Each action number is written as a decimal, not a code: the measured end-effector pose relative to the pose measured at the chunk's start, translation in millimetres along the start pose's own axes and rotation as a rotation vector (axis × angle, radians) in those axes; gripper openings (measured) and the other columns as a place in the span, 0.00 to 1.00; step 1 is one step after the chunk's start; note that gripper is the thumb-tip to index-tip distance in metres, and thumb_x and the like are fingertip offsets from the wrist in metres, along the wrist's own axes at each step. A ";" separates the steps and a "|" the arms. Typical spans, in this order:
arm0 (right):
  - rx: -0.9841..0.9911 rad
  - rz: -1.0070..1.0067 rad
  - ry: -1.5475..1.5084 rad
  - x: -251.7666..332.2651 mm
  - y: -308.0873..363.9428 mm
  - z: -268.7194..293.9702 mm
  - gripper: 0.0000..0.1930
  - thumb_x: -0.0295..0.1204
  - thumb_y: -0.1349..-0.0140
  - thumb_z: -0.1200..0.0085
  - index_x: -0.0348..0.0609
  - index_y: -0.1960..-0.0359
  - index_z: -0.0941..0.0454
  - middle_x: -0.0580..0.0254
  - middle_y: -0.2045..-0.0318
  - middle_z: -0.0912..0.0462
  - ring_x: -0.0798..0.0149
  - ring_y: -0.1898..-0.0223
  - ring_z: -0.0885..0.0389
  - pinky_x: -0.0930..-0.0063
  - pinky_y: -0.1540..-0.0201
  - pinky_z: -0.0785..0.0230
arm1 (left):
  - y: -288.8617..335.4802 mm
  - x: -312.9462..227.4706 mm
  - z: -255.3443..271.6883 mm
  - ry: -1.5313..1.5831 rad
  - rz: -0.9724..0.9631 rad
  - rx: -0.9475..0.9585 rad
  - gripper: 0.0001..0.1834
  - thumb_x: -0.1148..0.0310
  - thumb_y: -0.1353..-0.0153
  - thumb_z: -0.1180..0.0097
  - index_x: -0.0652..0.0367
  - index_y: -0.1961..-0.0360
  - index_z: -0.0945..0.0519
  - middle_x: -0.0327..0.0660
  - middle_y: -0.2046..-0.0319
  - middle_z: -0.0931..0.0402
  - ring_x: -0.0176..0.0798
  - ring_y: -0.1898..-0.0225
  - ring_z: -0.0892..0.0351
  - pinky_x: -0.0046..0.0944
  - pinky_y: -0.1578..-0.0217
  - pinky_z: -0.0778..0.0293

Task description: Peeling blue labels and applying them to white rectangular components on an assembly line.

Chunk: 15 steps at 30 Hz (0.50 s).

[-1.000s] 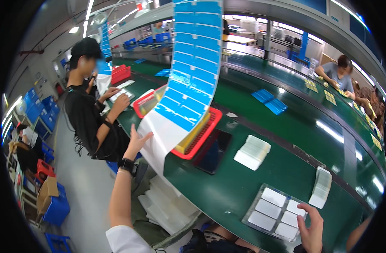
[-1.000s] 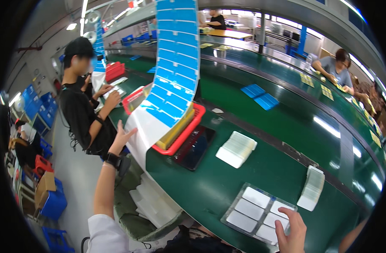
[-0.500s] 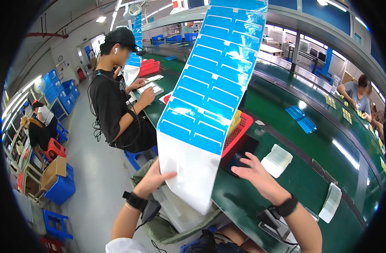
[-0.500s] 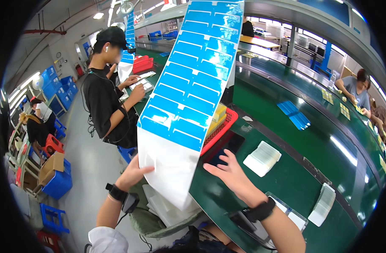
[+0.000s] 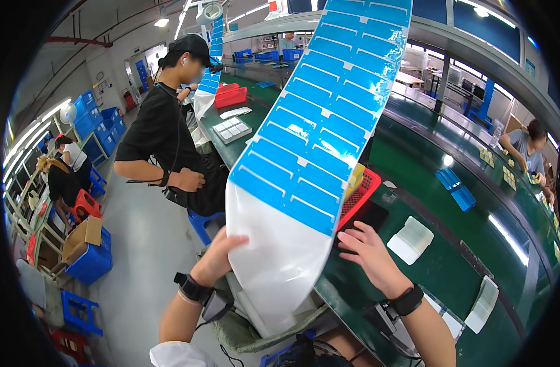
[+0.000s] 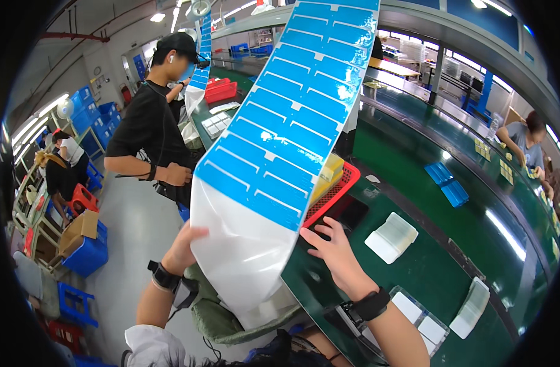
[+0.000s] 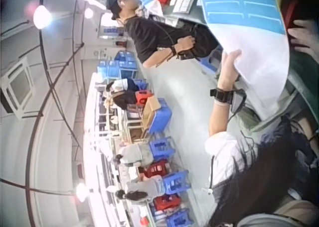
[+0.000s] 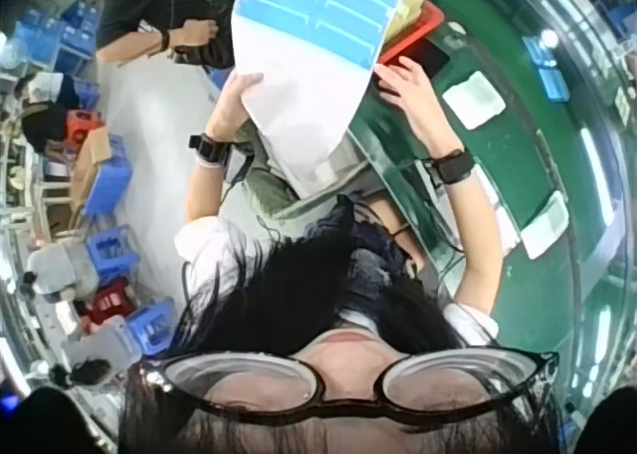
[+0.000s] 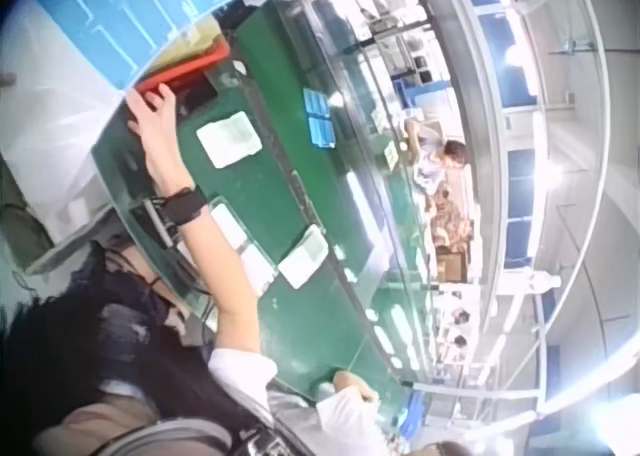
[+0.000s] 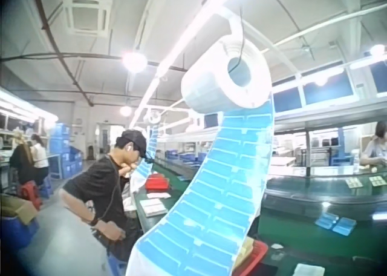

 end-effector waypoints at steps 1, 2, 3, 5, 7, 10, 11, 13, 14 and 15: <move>-0.039 -0.054 0.039 -3.9 -4.2 -4.2 0.38 0.37 0.44 0.40 0.32 0.40 0.49 0.51 0.45 0.34 0.64 0.48 0.30 0.65 0.46 0.35 | 8.8 9.1 -2.3 0.008 -0.004 -0.017 0.25 0.69 0.43 0.46 0.65 0.45 0.34 0.42 0.51 0.29 0.36 0.51 0.28 0.36 0.51 0.30; 0.042 -0.083 0.022 -6.4 -5.9 -8.4 0.37 0.37 0.44 0.40 0.32 0.40 0.48 0.52 0.46 0.32 0.64 0.48 0.29 0.65 0.46 0.36 | 17.2 17.8 -6.1 -0.016 0.039 0.031 0.27 0.70 0.43 0.45 0.65 0.43 0.36 0.42 0.50 0.29 0.36 0.50 0.28 0.37 0.50 0.31; 0.126 -0.113 0.006 -9.1 -6.6 -13.2 0.37 0.37 0.44 0.40 0.33 0.40 0.48 0.53 0.47 0.31 0.64 0.48 0.29 0.65 0.46 0.36 | 24.2 22.3 -9.6 -0.038 0.081 0.077 0.29 0.71 0.44 0.44 0.65 0.42 0.37 0.42 0.50 0.30 0.37 0.49 0.29 0.37 0.49 0.32; 0.138 -0.118 -0.054 -14.1 -6.1 -14.1 0.30 0.33 0.42 0.42 0.33 0.43 0.40 0.56 0.51 0.26 0.66 0.51 0.27 0.68 0.47 0.34 | 30.5 17.9 -22.3 -0.245 0.051 0.125 0.30 0.70 0.44 0.43 0.64 0.41 0.39 0.42 0.48 0.31 0.37 0.47 0.31 0.38 0.47 0.33; 0.197 -0.001 -0.078 -7.8 -2.8 -15.3 0.20 0.27 0.41 0.44 0.34 0.48 0.33 0.58 0.54 0.23 0.68 0.55 0.23 0.71 0.51 0.31 | 34.5 17.8 -18.6 -0.454 0.019 0.158 0.32 0.70 0.44 0.43 0.64 0.40 0.40 0.42 0.47 0.32 0.37 0.46 0.32 0.39 0.45 0.35; 0.157 0.070 0.000 0.5 5.6 -8.8 0.17 0.24 0.41 0.46 0.35 0.50 0.31 0.58 0.58 0.20 0.69 0.60 0.21 0.74 0.55 0.29 | 17.5 9.0 -1.7 -0.004 -0.107 0.072 0.34 0.64 0.41 0.43 0.63 0.38 0.43 0.42 0.43 0.36 0.37 0.43 0.35 0.39 0.44 0.36; 0.156 0.103 0.034 1.2 5.6 -5.9 0.17 0.24 0.41 0.46 0.36 0.50 0.31 0.58 0.58 0.20 0.69 0.60 0.21 0.74 0.55 0.28 | 8.5 -3.6 -6.5 0.077 -0.180 0.062 0.28 0.66 0.39 0.46 0.63 0.41 0.38 0.41 0.47 0.31 0.35 0.46 0.31 0.36 0.47 0.34; 0.152 0.112 0.079 1.8 8.4 2.3 0.21 0.25 0.42 0.44 0.36 0.47 0.34 0.58 0.57 0.21 0.68 0.58 0.21 0.74 0.54 0.30 | -6.7 -21.8 -13.5 -0.100 -0.169 -0.018 0.20 0.70 0.37 0.50 0.63 0.45 0.33 0.40 0.54 0.24 0.33 0.52 0.26 0.33 0.50 0.31; 0.077 0.153 0.156 -2.6 7.8 10.4 0.24 0.27 0.44 0.42 0.35 0.47 0.36 0.57 0.56 0.22 0.67 0.57 0.22 0.73 0.54 0.30 | -11.9 -28.7 -20.8 -0.203 -0.189 -0.016 0.15 0.73 0.37 0.50 0.63 0.49 0.31 0.40 0.59 0.21 0.31 0.58 0.23 0.30 0.54 0.29; 0.015 0.185 0.226 -4.2 7.3 13.0 0.27 0.29 0.46 0.40 0.34 0.47 0.38 0.56 0.54 0.24 0.67 0.56 0.23 0.73 0.54 0.31 | -12.0 -32.0 -25.7 -0.205 -0.187 -0.012 0.15 0.73 0.37 0.50 0.63 0.49 0.31 0.40 0.59 0.21 0.31 0.58 0.23 0.30 0.54 0.29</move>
Point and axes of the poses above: each hand's wrist, its own y-axis away from the middle knuckle, its own z-axis out of the back of the hand, x = y × z, the point moved 4 cm from there along -y, towards the middle knuckle
